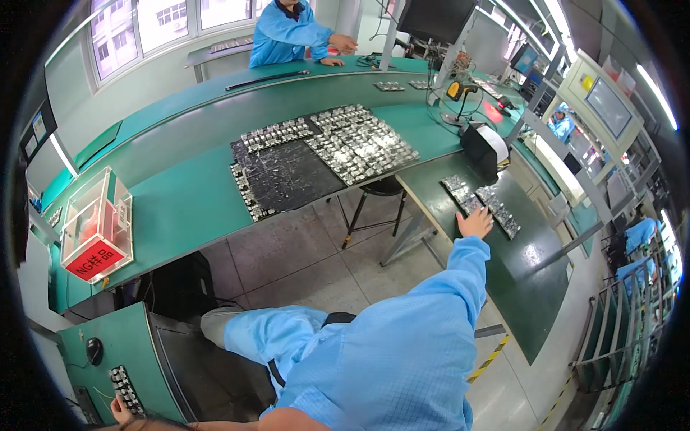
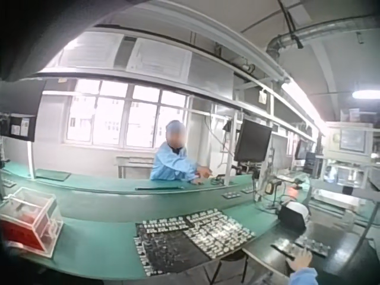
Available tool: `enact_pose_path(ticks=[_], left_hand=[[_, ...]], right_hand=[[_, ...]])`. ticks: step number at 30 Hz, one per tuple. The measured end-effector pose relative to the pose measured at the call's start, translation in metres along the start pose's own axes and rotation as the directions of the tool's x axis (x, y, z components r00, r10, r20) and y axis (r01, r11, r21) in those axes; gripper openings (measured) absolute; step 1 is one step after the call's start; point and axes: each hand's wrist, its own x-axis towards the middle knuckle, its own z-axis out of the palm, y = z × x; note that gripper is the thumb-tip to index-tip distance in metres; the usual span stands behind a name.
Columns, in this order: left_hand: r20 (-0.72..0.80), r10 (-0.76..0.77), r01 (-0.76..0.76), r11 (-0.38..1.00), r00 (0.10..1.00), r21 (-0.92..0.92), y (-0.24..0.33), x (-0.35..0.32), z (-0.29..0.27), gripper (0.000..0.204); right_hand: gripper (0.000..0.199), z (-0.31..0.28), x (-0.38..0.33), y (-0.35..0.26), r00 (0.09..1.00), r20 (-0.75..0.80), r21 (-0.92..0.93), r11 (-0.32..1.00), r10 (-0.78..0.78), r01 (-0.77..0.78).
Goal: The recorder is inspecting and testing printed circuit boards, scanning barcodes and using a computer interface.
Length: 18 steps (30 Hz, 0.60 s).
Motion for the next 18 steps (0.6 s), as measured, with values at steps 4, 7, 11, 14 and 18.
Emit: enact_pose_path(ticks=[4, 7, 11, 14, 18], left_hand=[[0.015, 0.068, -0.068, 0.998, 0.998, 0.0, 0.012, -0.006, -0.007, 0.03], [-0.03, 0.0, 0.004, 0.992, 1.0, 0.123, 0.026, -0.016, -0.003, 0.031], [-0.049, -0.034, 0.038, 0.996, 0.998, 0.085, 0.036, -0.018, -0.002, 0.032], [-0.032, 0.013, -0.012, 1.0, 0.999, 0.02, 0.023, -0.009, -0.011, 0.033], [-0.051, 0.02, -0.02, 1.0, 0.998, -0.012, 0.043, -0.04, -0.003, 0.024]], right_hand=[[0.098, 0.007, 0.016, 0.017, 0.99, 0.136, 0.066, 0.997, 0.039, -0.048], [0.097, -0.016, 0.027, 0.0, 0.966, 0.256, -0.069, 0.997, 0.042, -0.026], [0.095, -0.003, 0.049, -0.002, 0.938, 0.346, 0.003, 0.999, -0.034, 0.035], [0.052, 0.038, 0.053, -0.01, 0.995, -0.03, 0.124, 0.988, -0.093, 0.096], [0.103, -0.03, 0.033, -0.042, 0.982, 0.184, 0.084, 0.995, 0.045, -0.062]])
